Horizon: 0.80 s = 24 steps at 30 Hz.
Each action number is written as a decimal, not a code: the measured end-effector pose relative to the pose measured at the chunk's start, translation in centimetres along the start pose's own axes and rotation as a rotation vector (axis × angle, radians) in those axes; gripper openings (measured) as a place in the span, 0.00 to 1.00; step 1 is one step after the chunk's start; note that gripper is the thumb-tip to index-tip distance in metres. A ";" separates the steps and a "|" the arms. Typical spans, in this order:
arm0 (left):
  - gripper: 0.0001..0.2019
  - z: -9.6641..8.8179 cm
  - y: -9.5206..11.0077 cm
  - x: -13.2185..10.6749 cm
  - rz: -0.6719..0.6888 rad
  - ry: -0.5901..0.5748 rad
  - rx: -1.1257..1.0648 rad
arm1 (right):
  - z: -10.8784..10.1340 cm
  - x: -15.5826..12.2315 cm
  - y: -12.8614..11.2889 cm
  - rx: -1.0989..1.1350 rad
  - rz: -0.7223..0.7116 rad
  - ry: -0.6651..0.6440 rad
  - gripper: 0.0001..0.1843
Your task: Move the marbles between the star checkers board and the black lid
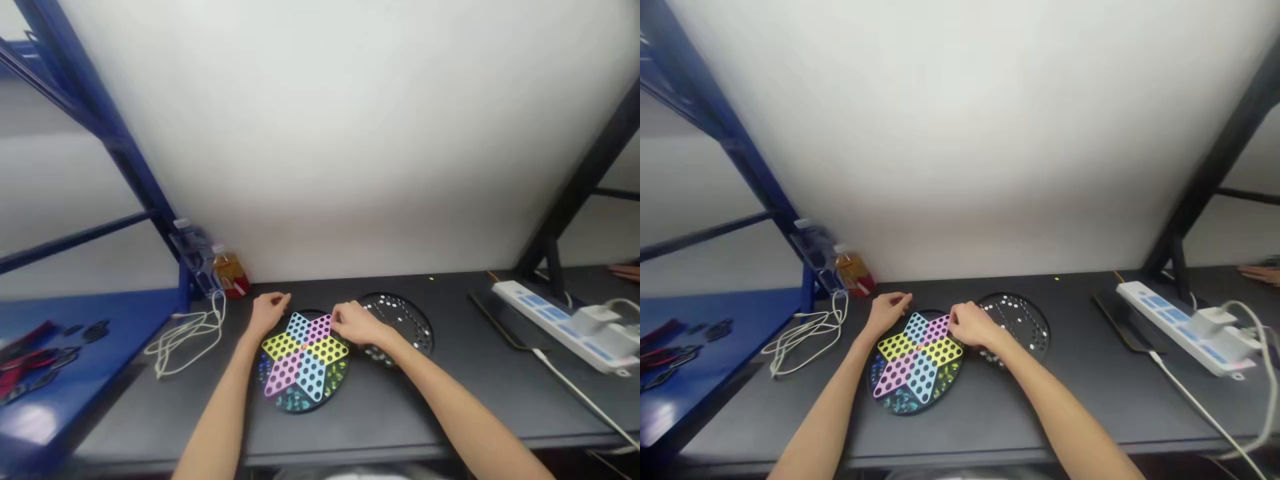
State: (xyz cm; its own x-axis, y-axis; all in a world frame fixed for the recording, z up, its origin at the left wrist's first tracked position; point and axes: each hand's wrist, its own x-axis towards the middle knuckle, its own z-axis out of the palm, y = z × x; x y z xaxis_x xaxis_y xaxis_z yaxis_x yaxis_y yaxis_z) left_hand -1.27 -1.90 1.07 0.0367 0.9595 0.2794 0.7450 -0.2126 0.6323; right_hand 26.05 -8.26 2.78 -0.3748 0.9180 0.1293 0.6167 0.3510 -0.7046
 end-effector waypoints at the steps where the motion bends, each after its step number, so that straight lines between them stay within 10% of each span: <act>1: 0.23 0.1 -0.2 0.1 -0.015 0.003 -0.022 | -0.1 0.1 0.1 0.130 0.040 0.028 0.10; 8: 0.22 0.2 -1.3 0.4 -0.047 0.006 -0.080 | -1.0 0.7 0.9 1.020 0.277 -0.002 0.19; 16: 0.21 -0.1 -1.4 0.3 -0.059 -0.001 -0.086 | -1.0 -0.2 0.8 0.073 -0.089 0.064 0.06; 24: 0.22 0.1 -1.7 0.3 -0.071 0.018 -0.085 | -0.8 -0.5 0.7 -0.146 -0.117 -0.132 0.06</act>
State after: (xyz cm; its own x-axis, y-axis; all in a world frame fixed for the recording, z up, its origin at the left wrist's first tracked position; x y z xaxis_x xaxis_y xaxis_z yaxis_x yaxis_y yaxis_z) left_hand -2.47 -1.17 -0.02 -0.0265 0.9694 0.2440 0.6861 -0.1599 0.7097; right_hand 27.22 -8.28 2.79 -0.5312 0.8407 0.1049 0.6535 0.4854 -0.5808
